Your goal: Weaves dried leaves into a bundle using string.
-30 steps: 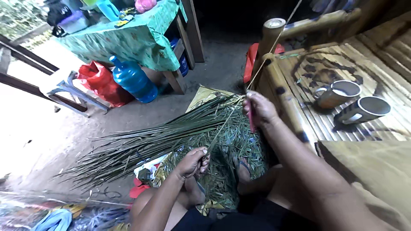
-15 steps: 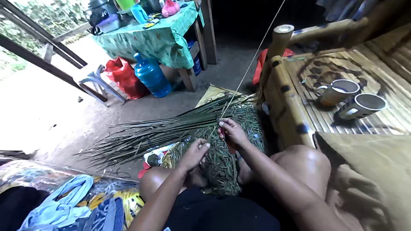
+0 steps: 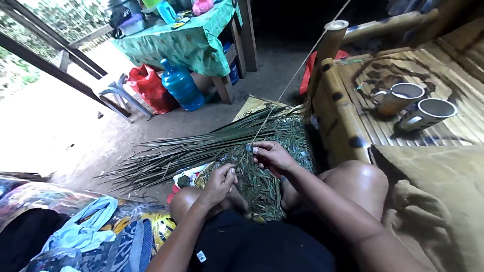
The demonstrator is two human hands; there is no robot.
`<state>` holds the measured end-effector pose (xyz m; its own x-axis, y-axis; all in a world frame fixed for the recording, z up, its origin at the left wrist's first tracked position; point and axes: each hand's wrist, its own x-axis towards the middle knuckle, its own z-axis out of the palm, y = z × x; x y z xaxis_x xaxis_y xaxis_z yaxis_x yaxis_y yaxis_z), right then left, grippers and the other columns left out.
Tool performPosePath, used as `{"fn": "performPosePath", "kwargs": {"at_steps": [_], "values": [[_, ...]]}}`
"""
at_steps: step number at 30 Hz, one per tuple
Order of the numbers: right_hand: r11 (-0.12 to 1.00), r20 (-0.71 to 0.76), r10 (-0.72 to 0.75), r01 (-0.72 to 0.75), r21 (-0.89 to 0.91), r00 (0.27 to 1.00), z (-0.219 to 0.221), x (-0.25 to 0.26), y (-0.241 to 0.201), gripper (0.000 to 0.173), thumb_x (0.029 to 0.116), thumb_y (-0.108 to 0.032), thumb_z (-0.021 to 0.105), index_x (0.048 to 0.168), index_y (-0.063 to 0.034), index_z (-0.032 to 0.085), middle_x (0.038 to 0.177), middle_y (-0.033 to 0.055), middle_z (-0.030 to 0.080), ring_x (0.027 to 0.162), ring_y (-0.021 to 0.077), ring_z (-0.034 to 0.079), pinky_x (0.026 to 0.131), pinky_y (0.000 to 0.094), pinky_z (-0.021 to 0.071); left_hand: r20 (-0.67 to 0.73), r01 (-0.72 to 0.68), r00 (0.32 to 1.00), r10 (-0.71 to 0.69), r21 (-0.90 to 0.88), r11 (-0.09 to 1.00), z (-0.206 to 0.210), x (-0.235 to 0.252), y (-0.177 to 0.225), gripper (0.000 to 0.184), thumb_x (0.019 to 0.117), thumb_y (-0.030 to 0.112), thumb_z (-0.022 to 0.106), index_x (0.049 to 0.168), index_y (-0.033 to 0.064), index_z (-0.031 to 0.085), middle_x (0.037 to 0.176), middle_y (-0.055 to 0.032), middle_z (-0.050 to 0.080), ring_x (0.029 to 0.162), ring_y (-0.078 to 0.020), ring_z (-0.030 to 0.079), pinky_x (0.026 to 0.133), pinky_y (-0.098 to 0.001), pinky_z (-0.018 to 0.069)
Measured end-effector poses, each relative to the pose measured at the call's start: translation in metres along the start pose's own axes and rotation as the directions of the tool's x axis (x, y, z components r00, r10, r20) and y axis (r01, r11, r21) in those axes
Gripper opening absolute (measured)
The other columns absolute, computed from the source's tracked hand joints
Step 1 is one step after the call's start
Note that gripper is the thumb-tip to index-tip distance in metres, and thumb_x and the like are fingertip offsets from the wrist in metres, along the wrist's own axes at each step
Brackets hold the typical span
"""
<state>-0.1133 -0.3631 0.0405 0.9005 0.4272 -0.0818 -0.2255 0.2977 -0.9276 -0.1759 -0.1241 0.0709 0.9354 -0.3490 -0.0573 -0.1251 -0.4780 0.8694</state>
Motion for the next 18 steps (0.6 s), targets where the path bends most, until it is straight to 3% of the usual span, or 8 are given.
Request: {"fn": "performPosePath", "kwargs": {"at_steps": [4,10,15,18], "values": [[0.994,0.049,-0.055,0.059,-0.088,0.997,0.001,0.001,-0.009,0.025,0.1038,-0.015,0.057,0.122,-0.0031,0.070,0.080,0.0067,0.069,0.063,0.0105,0.063,0.058,0.0250,0.0548,0.017,0.009,1.000,-0.007,-0.073,0.997,-0.006,-0.009,0.007,0.032,0.1093,0.017,0.038,0.119,0.0008,0.064,0.074,0.0031,0.064,0.050,-0.0043,0.052,0.047,-0.0207,0.0479],[0.989,0.020,-0.065,0.067,-0.135,0.998,0.007,0.004,-0.013,0.025,0.1037,-0.015,0.058,0.122,-0.0018,0.070,0.079,0.0077,0.069,0.059,0.0100,0.061,0.055,0.0246,0.0529,-0.049,0.033,0.998,-0.030,0.051,0.998,-0.006,-0.013,0.013,0.031,0.1086,0.020,0.040,0.115,0.0037,0.066,0.072,0.0042,0.063,0.051,-0.0044,0.054,0.049,-0.0214,0.0494],[0.985,-0.192,-0.094,0.064,-0.158,0.977,0.011,0.009,-0.003,0.027,0.1060,-0.015,0.055,0.126,-0.0003,0.067,0.078,0.0073,0.066,0.058,0.0120,0.058,0.057,0.0283,0.0539,-0.049,0.114,0.993,-0.108,0.166,0.979,0.002,-0.007,0.024,0.031,0.1081,0.020,0.040,0.116,0.0026,0.065,0.075,0.0017,0.063,0.057,-0.0062,0.058,0.056,-0.0241,0.0525],[0.992,-0.147,-0.034,0.015,-0.125,0.989,0.016,0.001,0.000,0.028,0.1058,-0.016,0.054,0.125,0.0002,0.066,0.080,0.0069,0.067,0.061,0.0116,0.061,0.057,0.0277,0.0548,-0.040,0.093,0.996,-0.085,0.263,0.960,0.005,-0.001,0.017,0.032,0.1086,0.026,0.044,0.117,0.0031,0.065,0.079,-0.0016,0.066,0.064,-0.0086,0.063,0.064,-0.0276,0.0558]]}}
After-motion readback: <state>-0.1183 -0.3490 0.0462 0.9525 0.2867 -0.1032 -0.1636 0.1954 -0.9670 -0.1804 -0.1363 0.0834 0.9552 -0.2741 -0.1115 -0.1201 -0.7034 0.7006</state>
